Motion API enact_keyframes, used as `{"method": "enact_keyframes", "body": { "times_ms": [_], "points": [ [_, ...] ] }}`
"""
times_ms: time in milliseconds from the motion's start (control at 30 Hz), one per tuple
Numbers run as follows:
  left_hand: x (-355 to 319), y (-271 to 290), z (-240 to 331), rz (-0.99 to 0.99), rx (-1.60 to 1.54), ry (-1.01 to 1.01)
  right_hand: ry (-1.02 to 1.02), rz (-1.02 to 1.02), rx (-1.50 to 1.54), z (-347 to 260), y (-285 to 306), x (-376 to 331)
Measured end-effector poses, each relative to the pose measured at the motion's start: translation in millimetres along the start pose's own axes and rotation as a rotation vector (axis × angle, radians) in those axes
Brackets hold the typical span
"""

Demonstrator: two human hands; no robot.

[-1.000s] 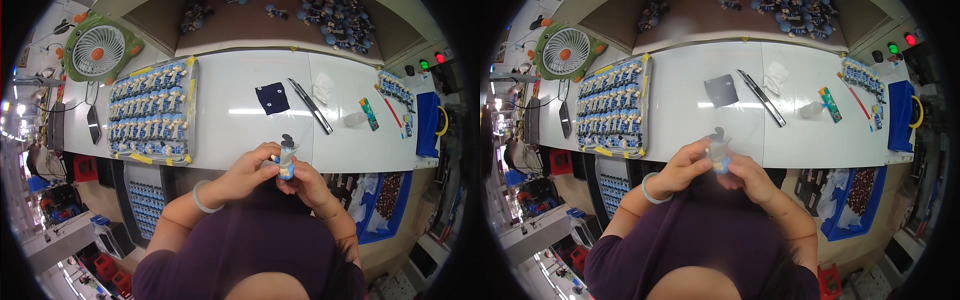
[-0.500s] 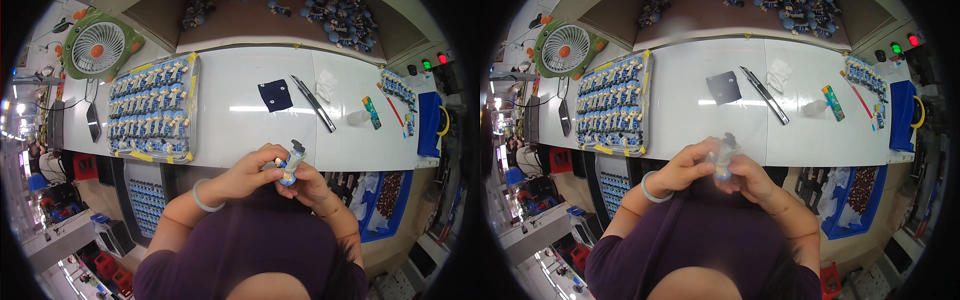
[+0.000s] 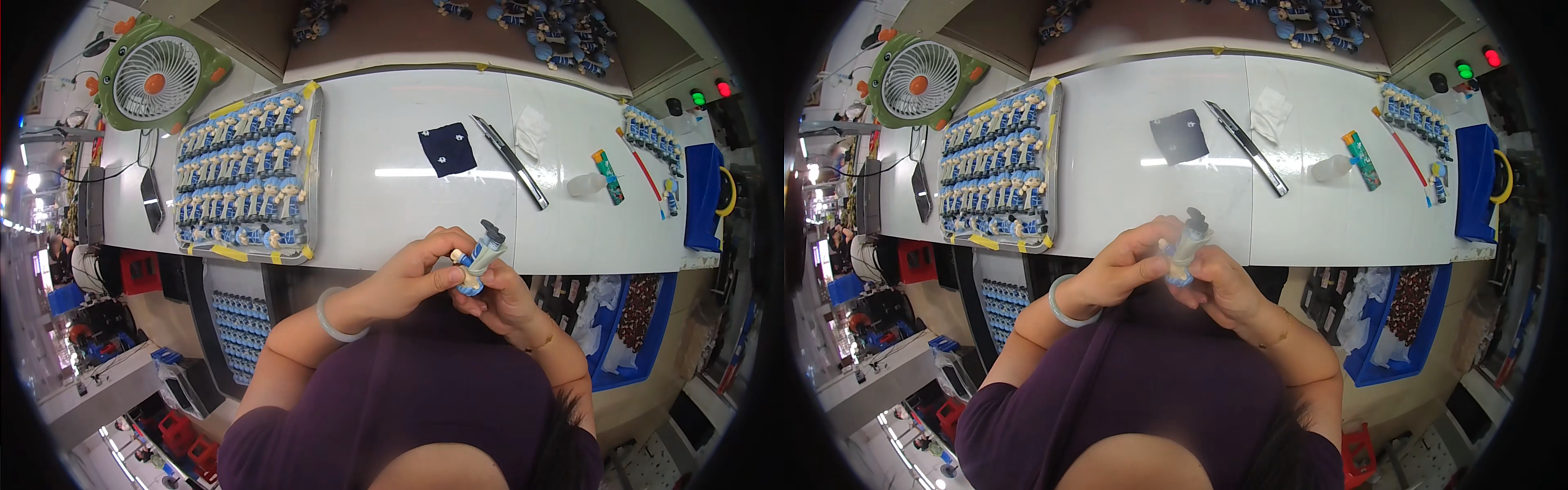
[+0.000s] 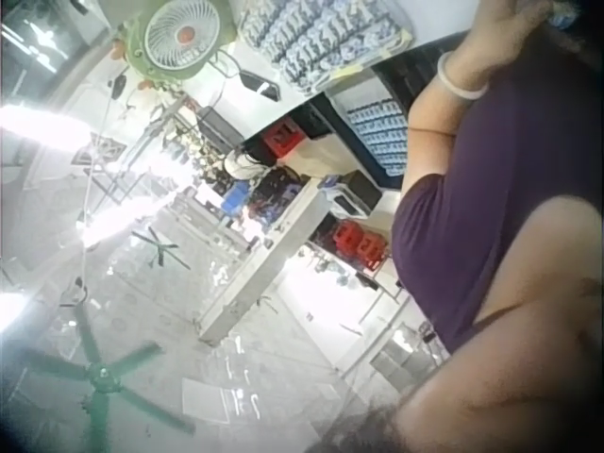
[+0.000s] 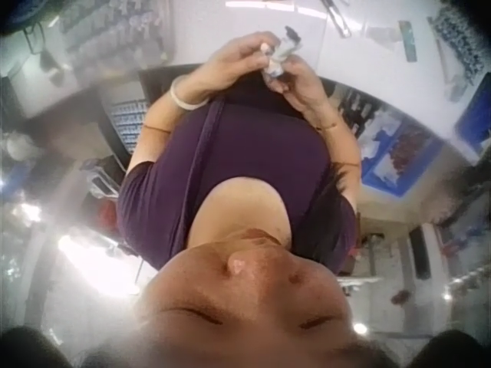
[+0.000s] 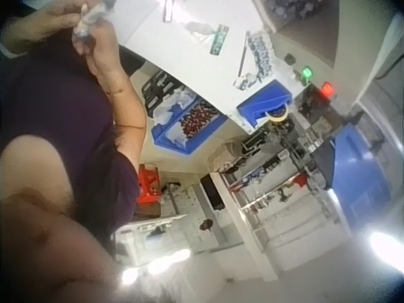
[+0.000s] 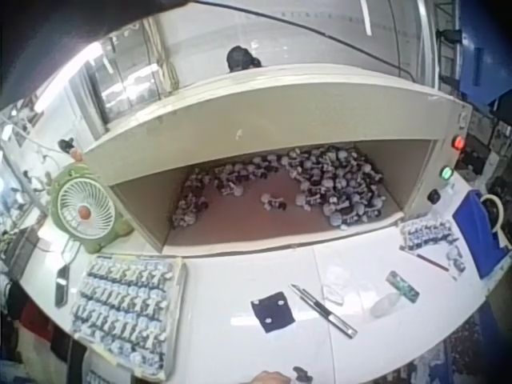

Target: The person applies glue from a bottle to small anime-style figurines and assembles them by hand.

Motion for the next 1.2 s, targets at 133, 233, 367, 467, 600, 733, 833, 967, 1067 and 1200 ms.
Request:
{"method": "enact_keyframes", "body": {
  "times_ms": [133,233,367,467,600,733,833,967,1067,1200],
  "points": [
    [1,1,-1,-0.007,0.028,-0.028,0.011,-0.021,0.003,-2,-1,0],
    [0,3,2,-0.016,0.132,-0.071,0.027,-0.023,-0.023,-2,-2,1],
    [-1,4,1,-0.003,0.143,-0.052,-0.003,-0.028,-0.021,-2,-3,2],
    [-1,6,0,0.026,0.116,-0.051,-0.027,-0.032,0.005,-1,-3,3],
    [2,8,-4,0.04,0.048,-0.09,-0.081,0.003,0.113,0,-3,4],
    [4,5,0,0.04,0.051,-0.126,-0.03,-0.067,0.132,-5,-7,3],
    [3,6,0,0.039,0.074,-0.139,-0.048,-0.05,0.115,-4,-5,1],
    [4,3,0,0.026,0.082,-0.134,-0.02,-0.063,0.062,-1,0,2],
    [4,4,1,0.013,0.095,-0.144,0.019,-0.097,0.067,-7,-5,3],
    [6,5,12,0.014,0.192,-0.265,0.028,-0.139,0.091,-7,-2,2]
  ]
}}
Point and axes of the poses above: each hand's wrist, its own x-axis towards the middle knuckle, its own y-axis out of the back of the hand, z = x × y, the point moved 7 cm from there along x, towards the middle knuckle, and after that the axes turned 4 degrees about -z, right-handed, at the moved point
